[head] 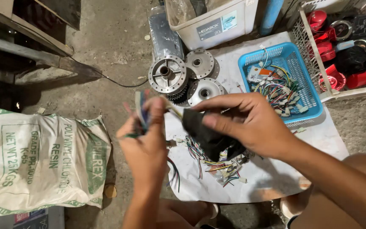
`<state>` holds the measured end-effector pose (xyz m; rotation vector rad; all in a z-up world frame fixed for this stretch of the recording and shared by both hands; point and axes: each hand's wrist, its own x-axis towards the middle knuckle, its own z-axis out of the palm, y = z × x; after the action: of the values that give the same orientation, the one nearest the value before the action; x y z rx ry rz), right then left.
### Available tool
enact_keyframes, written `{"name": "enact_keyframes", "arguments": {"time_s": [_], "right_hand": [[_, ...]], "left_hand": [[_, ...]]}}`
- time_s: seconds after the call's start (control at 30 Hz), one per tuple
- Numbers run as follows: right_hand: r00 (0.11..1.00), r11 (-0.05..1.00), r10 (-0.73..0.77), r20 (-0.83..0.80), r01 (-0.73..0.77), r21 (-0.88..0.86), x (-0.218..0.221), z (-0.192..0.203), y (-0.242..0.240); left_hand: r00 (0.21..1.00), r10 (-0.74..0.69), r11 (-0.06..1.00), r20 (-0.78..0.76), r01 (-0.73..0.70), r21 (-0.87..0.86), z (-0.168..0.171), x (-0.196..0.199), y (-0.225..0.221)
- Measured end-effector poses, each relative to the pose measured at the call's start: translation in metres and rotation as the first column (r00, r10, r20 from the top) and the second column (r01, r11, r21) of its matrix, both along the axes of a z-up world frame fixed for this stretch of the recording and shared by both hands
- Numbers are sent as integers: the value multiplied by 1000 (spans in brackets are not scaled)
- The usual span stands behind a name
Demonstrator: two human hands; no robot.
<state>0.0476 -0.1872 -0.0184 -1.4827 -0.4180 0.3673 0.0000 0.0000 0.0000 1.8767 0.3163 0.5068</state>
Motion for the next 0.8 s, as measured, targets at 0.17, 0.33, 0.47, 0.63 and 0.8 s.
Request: {"name": "enact_keyframes", "arguments": {"time_s": [0.17,0.33,0.47,0.63,0.8], "right_hand": [[996,988,66,-57,-57,140,-4,-1,5],[996,997,19,-82,-12,81,-3,-13,3],[991,995,102,92,-102,-1,-2,-9,1],[980,987,155,122,-149,-55,-3,-14,0],[989,974,146,9,-142,-174,-9,-26,6]], "left_hand": [[986,-119,991,115,110,79,-5,-10,-16],[947,-250,968,200,243,61,-9,-11,-21],[939,-332,942,86,334,-14,1,-10,-19],[911,-413,909,11,413,-58,-2,-8,-9],[934,-323,944,153,329,-20,-10,-9,3]]}}
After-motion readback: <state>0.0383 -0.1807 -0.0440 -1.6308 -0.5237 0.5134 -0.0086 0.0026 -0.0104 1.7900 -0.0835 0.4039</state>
